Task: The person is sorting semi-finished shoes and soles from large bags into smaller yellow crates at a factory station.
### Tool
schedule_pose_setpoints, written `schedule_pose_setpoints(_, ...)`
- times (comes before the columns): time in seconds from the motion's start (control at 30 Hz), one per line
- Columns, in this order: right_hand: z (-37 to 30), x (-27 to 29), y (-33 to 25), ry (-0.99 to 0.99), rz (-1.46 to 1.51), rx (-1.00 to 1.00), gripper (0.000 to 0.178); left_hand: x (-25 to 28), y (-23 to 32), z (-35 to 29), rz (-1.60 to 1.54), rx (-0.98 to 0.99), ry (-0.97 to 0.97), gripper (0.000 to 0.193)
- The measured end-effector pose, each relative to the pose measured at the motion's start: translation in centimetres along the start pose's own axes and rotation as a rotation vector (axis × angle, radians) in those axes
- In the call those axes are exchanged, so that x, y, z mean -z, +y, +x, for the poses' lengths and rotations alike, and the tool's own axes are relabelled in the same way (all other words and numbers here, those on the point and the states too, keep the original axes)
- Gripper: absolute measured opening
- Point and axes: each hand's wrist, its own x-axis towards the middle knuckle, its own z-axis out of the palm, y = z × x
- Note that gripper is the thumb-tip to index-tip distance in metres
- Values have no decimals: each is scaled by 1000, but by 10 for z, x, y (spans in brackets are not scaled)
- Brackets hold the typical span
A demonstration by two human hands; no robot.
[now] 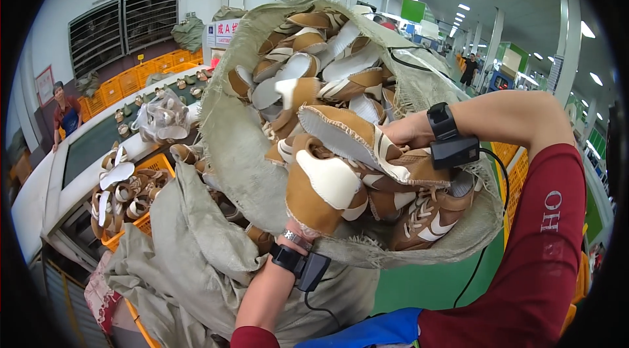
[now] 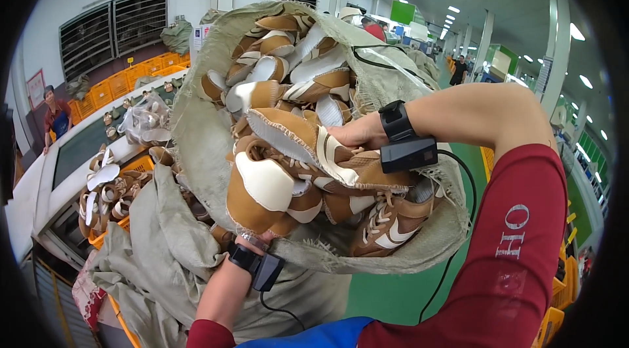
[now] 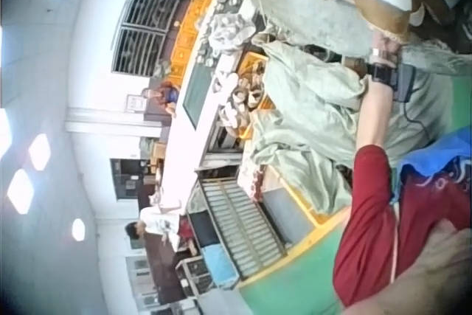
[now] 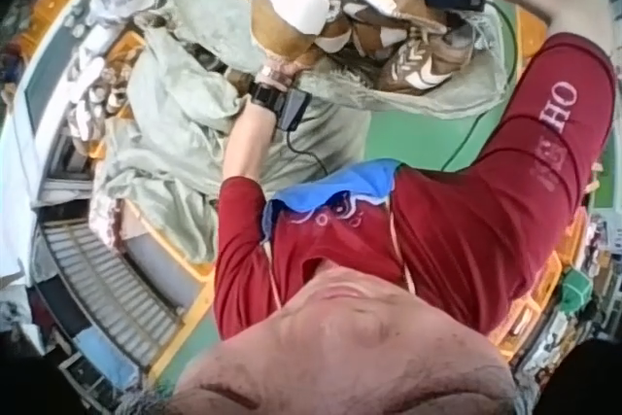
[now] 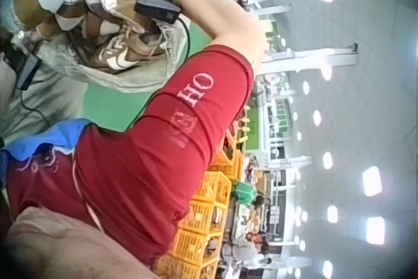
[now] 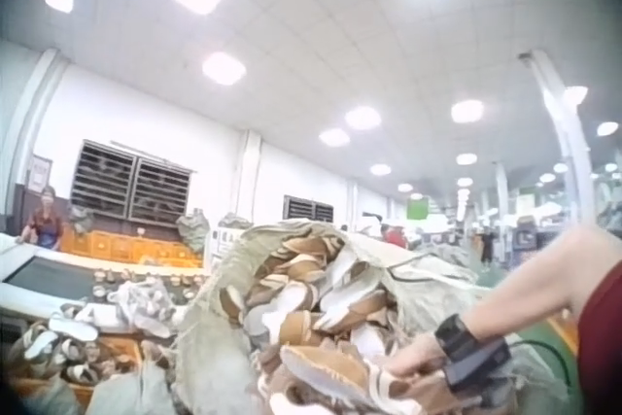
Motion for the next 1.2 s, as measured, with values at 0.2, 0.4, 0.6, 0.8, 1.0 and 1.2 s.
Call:
schedule_pose_setpoints(0.2,4,-37,-16,97,-195,248,64,2,8,-26,50,-8,7,54)
schedule_pose_setpoints(0.4,-5,-43,-58,77,-300,456,68,-7,55,-64,122,-11,23,55)
schedule_pose_setpoints(0.6,-19,-60,-78,20,-438,691,73,-13,113,-139,215,-66,58,55)
schedule_pose_setpoints(0.8,0,-126,-87,-74,-579,921,78,-6,112,-259,292,-150,118,55)
schedule_pose_setpoints(1.0,2,-208,-89,-400,-520,961,84,-18,44,-389,362,-357,280,56)
schedule_pose_setpoints(1.2,-25,-308,-126,-679,-547,1170,81,-135,103,-491,355,-667,556,56)
